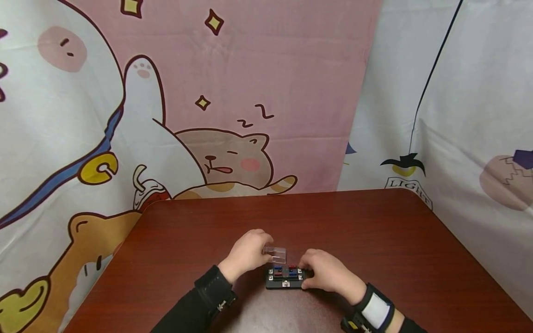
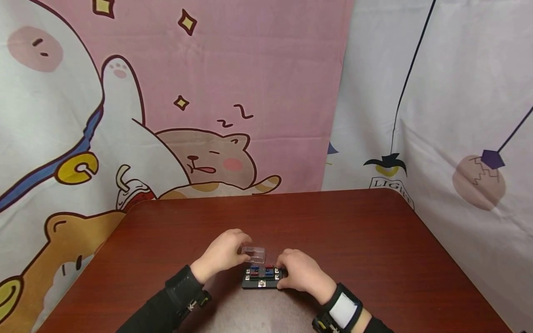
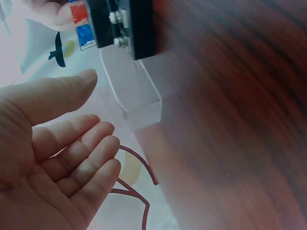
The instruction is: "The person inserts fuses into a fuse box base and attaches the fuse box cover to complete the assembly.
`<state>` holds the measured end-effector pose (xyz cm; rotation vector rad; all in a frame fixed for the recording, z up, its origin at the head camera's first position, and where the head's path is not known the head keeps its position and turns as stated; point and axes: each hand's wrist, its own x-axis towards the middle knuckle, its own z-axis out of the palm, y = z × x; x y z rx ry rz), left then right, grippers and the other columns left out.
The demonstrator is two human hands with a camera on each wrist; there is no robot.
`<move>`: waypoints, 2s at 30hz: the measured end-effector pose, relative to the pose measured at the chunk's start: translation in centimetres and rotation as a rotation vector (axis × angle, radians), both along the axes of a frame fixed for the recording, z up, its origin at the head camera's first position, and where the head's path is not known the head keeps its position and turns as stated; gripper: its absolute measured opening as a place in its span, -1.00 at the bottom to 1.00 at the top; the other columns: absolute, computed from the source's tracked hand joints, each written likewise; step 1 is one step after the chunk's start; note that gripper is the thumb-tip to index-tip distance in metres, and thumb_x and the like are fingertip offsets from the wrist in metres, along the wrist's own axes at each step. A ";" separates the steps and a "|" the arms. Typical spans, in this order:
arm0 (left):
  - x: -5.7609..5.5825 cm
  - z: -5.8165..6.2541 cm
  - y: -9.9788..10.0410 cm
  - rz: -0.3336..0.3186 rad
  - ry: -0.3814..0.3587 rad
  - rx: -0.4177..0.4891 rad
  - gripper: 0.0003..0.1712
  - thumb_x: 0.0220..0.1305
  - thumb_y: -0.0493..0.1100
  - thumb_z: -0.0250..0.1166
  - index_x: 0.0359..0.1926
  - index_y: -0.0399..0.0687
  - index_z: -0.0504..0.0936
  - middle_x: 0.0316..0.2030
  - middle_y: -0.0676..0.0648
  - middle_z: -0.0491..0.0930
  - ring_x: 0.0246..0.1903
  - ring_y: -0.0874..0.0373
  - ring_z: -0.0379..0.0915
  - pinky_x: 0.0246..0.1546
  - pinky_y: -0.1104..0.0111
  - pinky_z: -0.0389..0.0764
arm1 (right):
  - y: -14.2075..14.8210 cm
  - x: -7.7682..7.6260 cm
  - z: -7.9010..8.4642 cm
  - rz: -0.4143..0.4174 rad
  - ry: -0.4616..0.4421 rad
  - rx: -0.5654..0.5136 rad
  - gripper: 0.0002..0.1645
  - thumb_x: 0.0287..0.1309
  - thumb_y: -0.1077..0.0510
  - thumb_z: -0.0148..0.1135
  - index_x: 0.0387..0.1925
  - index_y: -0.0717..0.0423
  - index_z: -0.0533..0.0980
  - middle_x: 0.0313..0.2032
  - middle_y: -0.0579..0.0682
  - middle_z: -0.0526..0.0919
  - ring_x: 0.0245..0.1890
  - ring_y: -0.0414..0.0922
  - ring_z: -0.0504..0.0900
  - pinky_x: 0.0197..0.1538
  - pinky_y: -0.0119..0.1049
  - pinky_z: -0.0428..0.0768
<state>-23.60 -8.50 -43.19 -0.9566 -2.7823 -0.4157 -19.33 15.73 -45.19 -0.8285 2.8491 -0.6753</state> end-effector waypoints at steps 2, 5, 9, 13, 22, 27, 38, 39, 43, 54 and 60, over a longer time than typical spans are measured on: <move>-0.2 -0.1 0.0 0.000 -0.019 0.002 -0.56 -0.06 -0.10 0.60 -0.14 -0.16 0.72 -0.28 -0.03 0.64 -0.24 0.08 0.54 -0.14 0.24 0.58 | 0.0 0.0 0.0 -0.002 0.002 0.001 -0.60 -0.17 -0.01 0.63 -0.28 0.01 0.66 -0.36 -0.20 0.53 -0.39 -0.28 0.44 -0.28 -0.24 0.53; -0.3 -0.3 0.0 0.004 -0.039 -0.003 -0.54 -0.08 -0.10 0.61 -0.13 -0.17 0.72 -0.27 -0.03 0.63 -0.24 0.08 0.53 -0.14 0.24 0.58 | 0.0 0.1 0.0 -0.006 0.002 0.002 -0.60 -0.17 -0.01 0.63 -0.28 0.01 0.66 -0.36 -0.20 0.53 -0.39 -0.28 0.44 -0.28 -0.24 0.53; -0.6 -0.8 0.0 0.011 -0.041 -0.030 -0.56 -0.10 -0.11 0.62 -0.16 -0.14 0.73 -0.30 0.00 0.61 -0.27 0.11 0.49 -0.17 0.26 0.58 | -0.1 0.1 0.0 -0.008 0.004 0.002 -0.61 -0.17 -0.01 0.63 -0.28 0.02 0.66 -0.36 -0.21 0.53 -0.40 -0.28 0.44 -0.29 -0.24 0.53; -0.8 -1.1 0.0 0.009 -0.042 -0.046 -0.63 -0.11 -0.13 0.62 -0.23 -0.10 0.73 -0.37 0.05 0.57 -0.35 0.17 0.44 -0.25 0.30 0.55 | -0.2 0.1 0.0 -0.005 0.009 0.002 -0.60 -0.17 -0.01 0.63 -0.28 0.03 0.66 -0.37 -0.21 0.53 -0.39 -0.29 0.44 -0.28 -0.25 0.53; -0.9 -1.2 0.0 0.010 -0.081 -0.048 -0.70 -0.05 -0.12 0.60 -0.27 -0.07 0.73 -0.40 0.06 0.56 -0.42 0.22 0.37 -0.33 0.32 0.53 | -0.1 0.1 0.1 0.003 0.009 0.002 -0.60 -0.16 -0.01 0.62 -0.27 0.03 0.66 -0.36 -0.20 0.53 -0.38 -0.28 0.44 -0.27 -0.24 0.53; -0.9 -0.8 -0.2 0.006 -0.097 0.010 -0.72 0.00 -0.10 0.57 -0.26 -0.07 0.74 -0.39 0.06 0.57 -0.44 0.25 0.36 -0.36 0.35 0.51 | -0.1 0.2 0.2 0.002 -0.003 -0.001 -0.60 -0.16 -0.01 0.62 -0.27 0.03 0.66 -0.36 -0.19 0.53 -0.39 -0.27 0.44 -0.27 -0.24 0.53; 0.1 1.9 -0.4 -0.035 -0.117 0.092 -0.68 0.01 -0.13 0.57 -0.20 -0.13 0.75 -0.36 0.01 0.59 -0.46 0.24 0.37 -0.42 0.39 0.48 | -0.1 0.2 0.2 -0.007 0.004 -0.008 -0.59 -0.18 0.00 0.64 -0.28 0.04 0.65 -0.37 -0.19 0.52 -0.40 -0.27 0.43 -0.29 -0.25 0.53; 0.2 2.0 -0.5 -0.039 -0.115 0.092 -0.67 0.01 -0.12 0.57 -0.19 -0.13 0.75 -0.35 0.01 0.60 -0.46 0.25 0.37 -0.42 0.39 0.47 | -0.1 0.2 0.2 -0.007 0.005 -0.009 -0.59 -0.18 0.00 0.64 -0.28 0.04 0.65 -0.37 -0.19 0.52 -0.40 -0.27 0.43 -0.30 -0.25 0.53; 0.5 2.4 -0.5 -0.057 -0.100 0.097 -0.66 0.01 -0.12 0.57 -0.18 -0.12 0.75 -0.34 0.01 0.60 -0.46 0.26 0.38 -0.42 0.41 0.48 | 0.0 0.1 0.1 -0.001 0.008 -0.017 -0.59 -0.18 0.00 0.63 -0.28 0.03 0.65 -0.37 -0.19 0.52 -0.41 -0.27 0.43 -0.30 -0.26 0.52; 1.8 2.9 0.0 -0.134 -0.115 0.085 -0.65 0.01 -0.10 0.57 -0.16 -0.10 0.75 -0.33 0.06 0.62 -0.45 0.30 0.36 -0.42 0.46 0.44 | 0.0 0.1 0.0 0.005 0.019 -0.009 -0.61 -0.18 0.01 0.63 -0.28 0.02 0.65 -0.37 -0.20 0.51 -0.39 -0.28 0.44 -0.30 -0.26 0.52; 2.3 2.6 0.6 -0.168 -0.107 0.055 -0.66 -0.01 -0.09 0.58 -0.18 -0.07 0.75 -0.38 0.10 0.59 -0.46 0.33 0.33 -0.44 0.49 0.38 | 0.0 0.0 -0.1 0.014 0.033 -0.016 -0.61 -0.18 0.03 0.62 -0.28 0.02 0.64 -0.37 -0.21 0.51 -0.39 -0.28 0.42 -0.31 -0.27 0.50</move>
